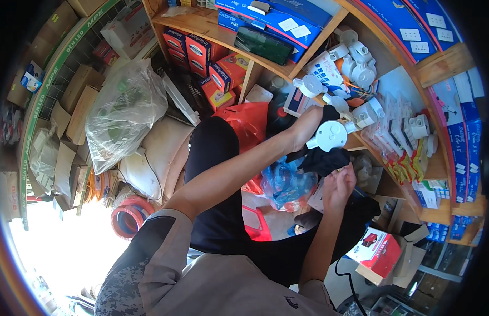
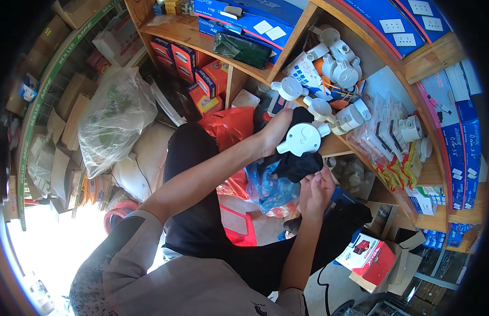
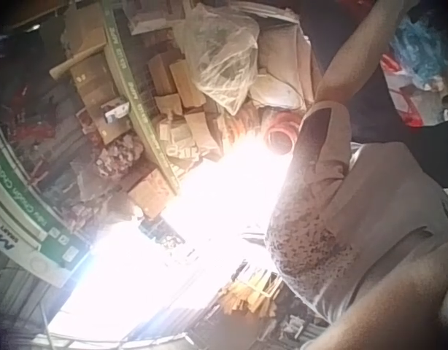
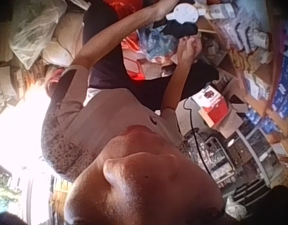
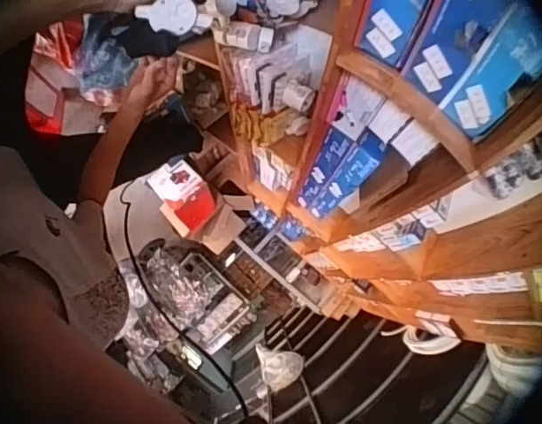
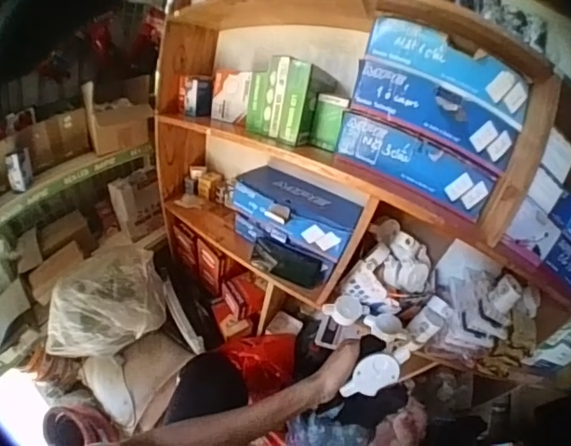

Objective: Inspecting and cleaning an electrical mounting base with a cloth in a storage room.

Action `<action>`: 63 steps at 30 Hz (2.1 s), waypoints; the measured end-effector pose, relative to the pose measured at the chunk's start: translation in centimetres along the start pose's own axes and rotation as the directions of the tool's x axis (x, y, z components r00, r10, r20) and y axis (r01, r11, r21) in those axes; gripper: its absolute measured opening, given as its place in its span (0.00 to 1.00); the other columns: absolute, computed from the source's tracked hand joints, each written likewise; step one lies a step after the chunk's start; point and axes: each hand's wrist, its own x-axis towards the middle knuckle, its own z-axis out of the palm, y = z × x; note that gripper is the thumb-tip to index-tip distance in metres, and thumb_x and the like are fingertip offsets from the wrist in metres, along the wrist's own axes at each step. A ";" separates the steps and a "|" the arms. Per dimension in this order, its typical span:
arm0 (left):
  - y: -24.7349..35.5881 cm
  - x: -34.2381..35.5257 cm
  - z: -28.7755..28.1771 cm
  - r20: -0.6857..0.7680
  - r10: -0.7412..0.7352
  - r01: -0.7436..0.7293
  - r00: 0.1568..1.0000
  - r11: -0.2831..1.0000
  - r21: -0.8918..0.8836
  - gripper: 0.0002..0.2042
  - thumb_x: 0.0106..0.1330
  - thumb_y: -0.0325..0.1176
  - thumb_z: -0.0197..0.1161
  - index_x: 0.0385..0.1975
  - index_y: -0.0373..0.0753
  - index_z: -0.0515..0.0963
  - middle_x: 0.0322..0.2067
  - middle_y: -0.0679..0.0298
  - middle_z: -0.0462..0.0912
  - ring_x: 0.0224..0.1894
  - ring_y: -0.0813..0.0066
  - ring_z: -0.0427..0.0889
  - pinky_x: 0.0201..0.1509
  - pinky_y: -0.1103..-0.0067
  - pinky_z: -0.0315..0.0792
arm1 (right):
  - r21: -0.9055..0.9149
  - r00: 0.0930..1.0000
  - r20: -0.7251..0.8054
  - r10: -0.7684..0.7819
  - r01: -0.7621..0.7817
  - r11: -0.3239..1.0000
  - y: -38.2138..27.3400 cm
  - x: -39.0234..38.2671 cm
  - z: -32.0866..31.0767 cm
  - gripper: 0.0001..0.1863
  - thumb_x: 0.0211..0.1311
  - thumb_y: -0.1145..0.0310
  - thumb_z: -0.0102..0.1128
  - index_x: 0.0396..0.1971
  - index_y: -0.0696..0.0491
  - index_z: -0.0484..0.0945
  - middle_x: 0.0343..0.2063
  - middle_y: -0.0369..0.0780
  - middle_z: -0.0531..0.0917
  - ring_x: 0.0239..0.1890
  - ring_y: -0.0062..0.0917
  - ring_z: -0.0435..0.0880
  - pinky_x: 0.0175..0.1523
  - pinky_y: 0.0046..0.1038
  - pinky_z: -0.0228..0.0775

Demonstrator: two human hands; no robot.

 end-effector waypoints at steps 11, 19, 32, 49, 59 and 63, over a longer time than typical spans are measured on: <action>-5.5 -1.0 1.2 0.055 0.136 -0.144 0.989 0.974 0.175 0.09 0.70 0.29 0.61 0.29 0.34 0.84 0.25 0.71 0.82 0.27 0.87 0.79 0.29 0.84 0.71 | 0.032 0.883 -0.463 -0.077 0.103 0.994 3.4 1.4 3.2 0.27 0.72 0.43 0.56 0.47 0.55 0.75 0.39 0.33 0.80 0.41 0.18 0.80 0.48 0.25 0.73; -4.1 2.0 -0.8 0.348 -0.163 0.028 0.923 0.931 0.363 0.08 0.67 0.33 0.68 0.34 0.33 0.84 0.29 0.71 0.85 0.30 0.90 0.79 0.34 0.86 0.72 | 0.021 0.870 -0.461 -0.174 0.207 0.978 -0.9 2.4 2.2 0.21 0.73 0.53 0.59 0.46 0.59 0.79 0.38 0.35 0.84 0.40 0.19 0.83 0.47 0.23 0.76; -6.4 -3.6 3.5 0.375 -0.037 -0.120 0.926 0.914 0.388 0.31 0.76 0.46 0.59 0.74 0.48 0.55 0.59 0.60 0.68 0.54 0.71 0.75 0.56 0.66 0.80 | -0.756 0.733 -0.330 -0.595 0.173 0.632 -2.8 1.3 2.2 0.11 0.70 0.65 0.66 0.37 0.59 0.85 0.30 0.29 0.78 0.31 0.12 0.75 0.38 0.17 0.67; -10.0 0.9 -2.2 0.006 0.263 -0.221 0.965 0.800 0.557 0.18 0.81 0.42 0.50 0.43 0.31 0.79 0.38 0.63 0.82 0.41 0.78 0.78 0.49 0.78 0.73 | -0.823 0.947 0.191 -0.258 0.297 0.484 -2.2 1.9 1.9 0.22 0.57 0.89 0.64 0.51 0.56 0.85 0.55 0.43 0.78 0.51 0.31 0.85 0.52 0.25 0.77; -5.5 0.8 -0.4 0.080 -0.254 0.243 0.964 0.962 0.124 0.18 0.73 0.48 0.49 0.47 0.41 0.78 0.39 0.65 0.82 0.39 0.77 0.81 0.43 0.78 0.74 | -0.735 0.932 -0.025 -0.363 0.229 0.638 -0.5 1.5 4.4 0.14 0.63 0.77 0.68 0.48 0.64 0.81 0.50 0.37 0.79 0.45 0.18 0.79 0.44 0.20 0.71; -4.5 1.0 0.2 0.006 -0.248 0.248 0.969 0.968 -0.041 0.21 0.69 0.50 0.51 0.48 0.38 0.77 0.36 0.63 0.83 0.35 0.73 0.82 0.42 0.76 0.75 | -0.496 0.924 -0.303 -0.236 0.058 0.866 -0.9 1.4 3.2 0.16 0.65 0.75 0.67 0.51 0.63 0.78 0.51 0.41 0.82 0.45 0.22 0.82 0.50 0.20 0.71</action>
